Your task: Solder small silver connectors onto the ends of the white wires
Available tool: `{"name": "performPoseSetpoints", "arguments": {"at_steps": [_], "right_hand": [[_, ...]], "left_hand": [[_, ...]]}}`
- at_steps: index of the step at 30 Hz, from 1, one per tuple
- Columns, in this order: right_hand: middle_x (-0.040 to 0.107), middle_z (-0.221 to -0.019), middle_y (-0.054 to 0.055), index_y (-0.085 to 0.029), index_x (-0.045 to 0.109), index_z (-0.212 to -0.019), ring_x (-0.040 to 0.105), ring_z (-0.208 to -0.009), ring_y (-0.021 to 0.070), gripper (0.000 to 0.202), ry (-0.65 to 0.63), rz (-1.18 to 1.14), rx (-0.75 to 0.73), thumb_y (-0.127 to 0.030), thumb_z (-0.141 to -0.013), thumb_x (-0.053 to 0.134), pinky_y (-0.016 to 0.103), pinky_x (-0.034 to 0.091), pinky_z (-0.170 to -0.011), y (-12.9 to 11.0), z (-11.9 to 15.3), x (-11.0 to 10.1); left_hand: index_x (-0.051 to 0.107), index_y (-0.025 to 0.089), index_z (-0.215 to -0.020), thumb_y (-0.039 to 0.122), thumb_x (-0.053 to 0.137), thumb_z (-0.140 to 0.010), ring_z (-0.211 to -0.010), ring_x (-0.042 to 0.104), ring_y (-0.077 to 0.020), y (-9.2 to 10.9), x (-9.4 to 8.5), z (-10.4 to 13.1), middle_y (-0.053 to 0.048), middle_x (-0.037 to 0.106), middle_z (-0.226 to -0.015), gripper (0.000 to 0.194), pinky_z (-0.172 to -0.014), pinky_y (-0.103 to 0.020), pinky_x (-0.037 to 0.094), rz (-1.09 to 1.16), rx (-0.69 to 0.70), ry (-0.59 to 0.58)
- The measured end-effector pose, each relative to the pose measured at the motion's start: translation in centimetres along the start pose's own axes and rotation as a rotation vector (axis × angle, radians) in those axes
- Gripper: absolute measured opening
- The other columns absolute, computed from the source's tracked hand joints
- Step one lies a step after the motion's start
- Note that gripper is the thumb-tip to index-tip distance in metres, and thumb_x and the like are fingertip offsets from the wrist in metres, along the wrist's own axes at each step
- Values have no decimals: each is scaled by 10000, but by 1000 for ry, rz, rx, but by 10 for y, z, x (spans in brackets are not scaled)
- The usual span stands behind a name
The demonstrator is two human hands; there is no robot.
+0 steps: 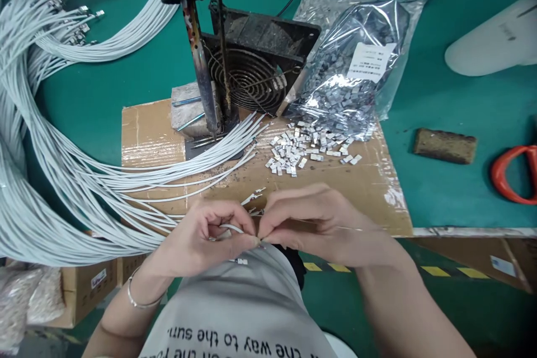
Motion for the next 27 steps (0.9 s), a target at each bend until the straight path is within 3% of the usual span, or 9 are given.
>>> {"name": "performPoseSetpoints", "arguments": {"at_steps": [4,7,14,18,21,27], "right_hand": [[736,-724,2,-256,896,-895,630,-538,101,34,318,-245,160,-268,-917,872,207,494,-476,10,2,10],[731,-703,-2,-285,910,-911,611,-513,92,26,475,-304,244,-286,-897,888,201,501,-466,11,6,20],[718,-728,-1,-316,922,-944,610,-566,97,83,572,-347,289,-266,-908,867,220,504,-521,6,8,39],[718,-678,1,-301,923,-959,594,-543,104,96,586,-287,203,-253,-935,844,220,474,-487,7,7,43],[704,-647,-11,-293,916,-929,587,-536,97,125,617,-236,143,-203,-933,829,201,466,-477,7,7,44],[692,-618,-13,-226,852,-796,578,-488,103,100,804,-198,113,-206,-891,829,207,502,-441,10,4,60]], "left_hand": [[745,197,-898,262,791,-976,-540,393,-71,-4,7,-2,30,604,-693,111,-459,-189,248,35,140,263],[734,202,-880,206,787,-963,-525,421,-64,-4,12,-6,46,599,-655,98,-451,-154,289,32,202,377],[723,195,-856,135,771,-920,-517,499,-60,4,16,-10,40,672,-656,100,-433,-121,352,-69,272,461],[712,201,-886,118,761,-935,-540,544,-63,2,18,-9,27,728,-714,108,-435,-123,348,-133,355,489],[702,208,-903,145,760,-966,-536,516,-70,-3,19,-7,35,695,-702,106,-448,-144,359,-225,385,502],[637,228,-1031,161,661,-1067,-501,447,-78,-15,29,-6,72,596,-641,81,-463,-187,338,-346,469,525]]}}
Point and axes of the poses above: each hand's wrist, its own z-axis away from the middle knuckle, its own x-axis out of the palm, y = z × x, the point moved 1 cm from there along -z, towards the middle knuckle
